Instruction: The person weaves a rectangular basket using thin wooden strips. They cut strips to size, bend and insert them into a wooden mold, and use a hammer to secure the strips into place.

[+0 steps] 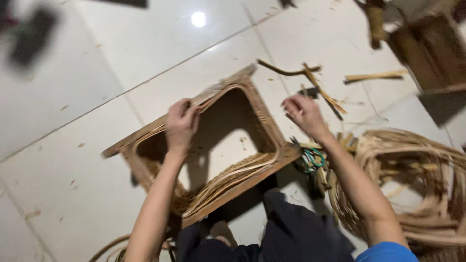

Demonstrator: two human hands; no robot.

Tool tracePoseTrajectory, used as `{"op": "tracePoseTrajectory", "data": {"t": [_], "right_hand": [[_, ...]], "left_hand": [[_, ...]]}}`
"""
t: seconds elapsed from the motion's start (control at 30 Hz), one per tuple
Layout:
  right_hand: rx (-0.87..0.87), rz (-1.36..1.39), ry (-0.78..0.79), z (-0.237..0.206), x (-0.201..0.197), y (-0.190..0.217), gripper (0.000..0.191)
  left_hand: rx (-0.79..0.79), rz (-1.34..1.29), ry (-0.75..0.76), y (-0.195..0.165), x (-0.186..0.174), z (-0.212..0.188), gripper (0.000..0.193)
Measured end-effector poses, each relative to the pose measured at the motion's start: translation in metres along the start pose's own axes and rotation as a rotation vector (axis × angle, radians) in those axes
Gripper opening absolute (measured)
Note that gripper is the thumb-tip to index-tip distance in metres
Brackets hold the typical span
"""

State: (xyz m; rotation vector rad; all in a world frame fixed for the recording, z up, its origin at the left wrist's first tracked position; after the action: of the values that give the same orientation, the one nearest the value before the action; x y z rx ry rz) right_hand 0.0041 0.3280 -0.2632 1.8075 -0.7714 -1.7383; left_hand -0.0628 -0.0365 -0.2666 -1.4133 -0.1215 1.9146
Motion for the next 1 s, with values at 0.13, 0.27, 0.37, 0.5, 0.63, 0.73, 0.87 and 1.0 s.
{"op": "tracePoseTrajectory", "data": {"t": [0.13,0.27,0.37,0.5,0.63,0.73,0.87,1.0], "right_hand": [[0.252,-0.295,0.181,-0.043,-0.024,-0.114,0.02],[0.241,-0.394,0.346,-0.096,0.011,-0.153,0.02],[0.203,-0.506,0.266,-0.126,0.029,-0.154,0.023],[0.053,-0.648,0.081,-0.149,0.041,-0.135,0.043],[-0.003,-0.621,0.072,-0.157,0.047,-0.141,0.031],[0.018,-0.367,0.035,-0.165,0.042,-0.162,0.024],[0.408,-0.275,0.044,-0.207,0.032,-0.201,0.021],[0.492,-0.482,0.16,-0.269,0.045,-0.205,0.041]], "left_hand": [[-0.091,0.104,0.136,-0.01,0.005,-0.003,0.017],[-0.109,0.167,0.234,-0.004,0.021,-0.007,0.023],[-0.124,0.234,0.285,0.0,0.038,-0.009,0.023],[-0.14,0.153,0.251,-0.004,0.046,-0.008,0.012],[-0.183,0.019,0.219,-0.014,0.039,-0.008,0.011],[-0.151,0.092,0.25,-0.018,0.04,-0.005,0.011],[-0.208,0.079,0.283,-0.018,0.048,-0.01,0.012],[-0.135,0.118,0.286,-0.026,0.048,-0.021,0.013]]}}
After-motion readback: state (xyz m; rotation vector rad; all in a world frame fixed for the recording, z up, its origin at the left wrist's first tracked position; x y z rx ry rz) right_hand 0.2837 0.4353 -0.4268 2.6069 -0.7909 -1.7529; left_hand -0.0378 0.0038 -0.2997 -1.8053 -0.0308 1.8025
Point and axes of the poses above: each hand's wrist, its own z-axis towards the middle knuckle, its own x-axis out of the palm, y = z × x, the point moved 4 cm from there along z, towards the middle knuckle, and after that the axes turned 8 degrees about -z, right-handed, at the moved point
